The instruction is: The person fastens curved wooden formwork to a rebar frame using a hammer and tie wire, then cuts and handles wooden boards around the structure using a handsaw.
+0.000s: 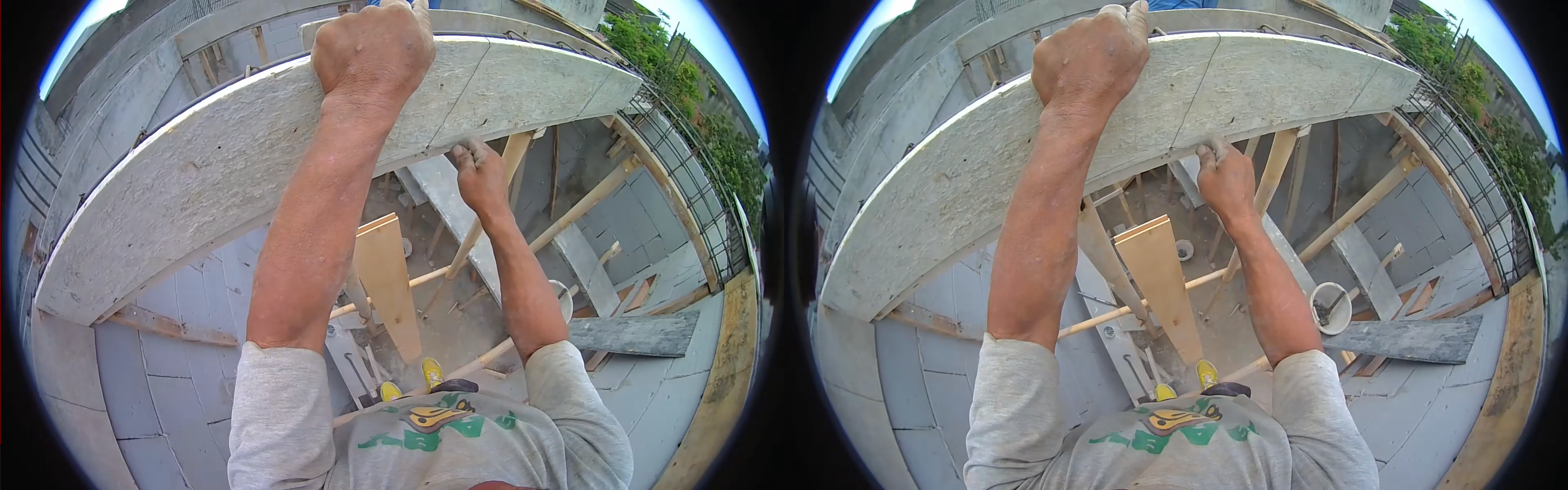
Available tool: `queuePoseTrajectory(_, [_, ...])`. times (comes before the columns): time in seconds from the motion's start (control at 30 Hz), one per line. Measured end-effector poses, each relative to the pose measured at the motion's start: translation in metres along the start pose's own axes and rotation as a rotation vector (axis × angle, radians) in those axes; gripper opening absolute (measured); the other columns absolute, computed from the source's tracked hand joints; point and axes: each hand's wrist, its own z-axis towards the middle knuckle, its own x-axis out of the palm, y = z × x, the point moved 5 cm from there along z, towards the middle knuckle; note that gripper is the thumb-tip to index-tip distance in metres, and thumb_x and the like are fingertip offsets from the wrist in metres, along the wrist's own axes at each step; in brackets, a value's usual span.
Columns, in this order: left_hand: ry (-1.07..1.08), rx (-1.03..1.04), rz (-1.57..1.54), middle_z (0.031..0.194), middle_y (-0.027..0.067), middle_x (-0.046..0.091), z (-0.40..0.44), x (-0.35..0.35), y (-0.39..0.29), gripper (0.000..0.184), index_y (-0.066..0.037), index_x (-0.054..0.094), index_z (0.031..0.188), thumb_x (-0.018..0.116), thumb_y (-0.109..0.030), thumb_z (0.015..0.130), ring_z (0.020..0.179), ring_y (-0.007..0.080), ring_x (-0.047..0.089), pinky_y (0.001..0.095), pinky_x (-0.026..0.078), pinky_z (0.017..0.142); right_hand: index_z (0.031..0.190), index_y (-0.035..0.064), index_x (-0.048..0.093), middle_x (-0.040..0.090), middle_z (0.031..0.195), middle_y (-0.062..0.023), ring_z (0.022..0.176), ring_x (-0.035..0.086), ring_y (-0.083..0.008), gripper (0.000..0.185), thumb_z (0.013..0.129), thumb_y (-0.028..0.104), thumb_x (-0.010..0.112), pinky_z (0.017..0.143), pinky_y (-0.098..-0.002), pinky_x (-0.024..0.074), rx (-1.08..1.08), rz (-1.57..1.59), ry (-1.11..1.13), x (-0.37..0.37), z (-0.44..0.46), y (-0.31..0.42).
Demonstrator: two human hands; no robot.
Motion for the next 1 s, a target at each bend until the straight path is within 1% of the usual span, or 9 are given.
queuePoseTrajectory(0.13, [-0.012,-0.035,-0.032,0.070,0.0184,0.069,-0.002,-0.011,-0.003,0.031,-0.007,0.074,0.073,0.056,-0.031,0.083,0.067,0.0313,0.071,0.0425,0.055,0.063,0.092,0.0014,0.063,0.059,0.072,-0.0154,0.065,0.057,-0.0246,0.014,0.092,0.013,0.055,0.063,-0.0352,0.0447,0.065,0.119,-0.032,0.035,-0.033,-0.011])
queuePoseTrajectory(0.17, [-0.019,-0.041,-0.019,0.070,0.0185,0.069,-0.002,-0.011,-0.003,0.030,-0.006,0.074,0.073,0.057,-0.029,0.081,0.066,0.0313,0.070,0.0426,0.055,0.062,0.095,0.0042,0.062,0.064,0.078,-0.0214,0.074,0.062,-0.0429,0.011,0.090,0.012,0.056,0.064,-0.0456,0.0470,0.101,0.157,0.007,0.040,-0.040,-0.007])
queuePoseTrajectory(0.37, [-0.130,0.005,0.090,0.064,0.0185,0.067,-0.003,-0.005,-0.003,0.026,-0.006,0.072,0.064,0.058,-0.026,0.074,0.061,0.0320,0.069,0.0425,0.054,0.057,0.095,0.0064,0.061,0.063,0.074,-0.0210,0.070,0.062,-0.0445,0.009,0.088,0.008,0.056,0.060,-0.0492,0.0465,-0.150,0.045,0.011,0.041,-0.035,-0.023])
queuePoseTrajectory(0.47, [-0.163,-0.037,0.132,0.063,0.0184,0.067,-0.004,-0.007,-0.004,0.027,-0.007,0.071,0.061,0.058,-0.027,0.074,0.059,0.0317,0.069,0.0420,0.054,0.056,0.092,0.0062,0.060,0.063,0.074,-0.0214,0.074,0.062,-0.0425,0.006,0.087,0.008,0.057,0.063,-0.0461,0.0473,-0.159,0.019,0.167,0.045,-0.037,-0.015])
queuePoseTrajectory(0.57, [-0.192,-0.072,0.155,0.062,0.0185,0.066,-0.004,-0.007,-0.005,0.027,-0.007,0.071,0.061,0.058,-0.027,0.073,0.058,0.0312,0.068,0.0420,0.054,0.056,0.090,0.0037,0.061,0.062,0.074,-0.0211,0.075,0.061,-0.0380,0.007,0.087,0.010,0.058,0.066,-0.0414,0.0472,-0.140,0.312,0.335,0.029,-0.036,0.001])
queuePoseTrajectory(0.67, [-0.217,-0.082,0.149,0.062,0.0183,0.066,-0.008,-0.007,-0.008,0.027,-0.007,0.071,0.060,0.058,-0.027,0.073,0.058,0.0309,0.068,0.0418,0.054,0.055,0.089,0.0005,0.063,0.061,0.076,-0.0212,0.076,0.059,-0.0328,0.012,0.086,0.012,0.058,0.068,-0.0385,0.0460,0.056,0.455,0.597,0.016,-0.023,0.005])
queuePoseTrajectory(0.77, [-0.222,-0.094,0.161,0.060,0.0177,0.066,-0.006,-0.008,-0.008,0.026,-0.007,0.071,0.060,0.058,-0.026,0.072,0.057,0.0303,0.068,0.0411,0.053,0.055,0.086,-0.0023,0.062,0.055,0.068,-0.0103,0.066,0.050,-0.0175,0.017,0.090,0.013,0.057,0.064,-0.0319,0.0421,0.107,0.405,0.677,0.006,-0.004,0.027])
queuePoseTrajectory(0.87, [-0.240,-0.083,0.192,0.059,0.0170,0.066,-0.005,-0.005,-0.006,0.025,-0.007,0.071,0.060,0.059,-0.025,0.072,0.056,0.0298,0.068,0.0404,0.053,0.054,0.082,-0.0038,0.062,0.055,0.067,-0.0097,0.066,0.050,-0.0183,0.019,0.088,0.014,0.057,0.065,-0.0342,0.0422,-0.130,0.161,0.619,-0.006,0.022,0.056])
queuePoseTrajectory(1.0, [-0.250,-0.040,0.184,0.059,0.0170,0.066,-0.005,-0.005,-0.006,0.025,-0.007,0.071,0.060,0.059,-0.025,0.071,0.056,0.0293,0.068,0.0405,0.053,0.054,0.082,-0.0030,0.063,0.055,0.065,-0.0090,0.065,0.049,-0.0181,0.019,0.089,0.014,0.057,0.065,-0.0347,0.0421,-0.192,0.137,0.430,-0.022,0.030,0.042])
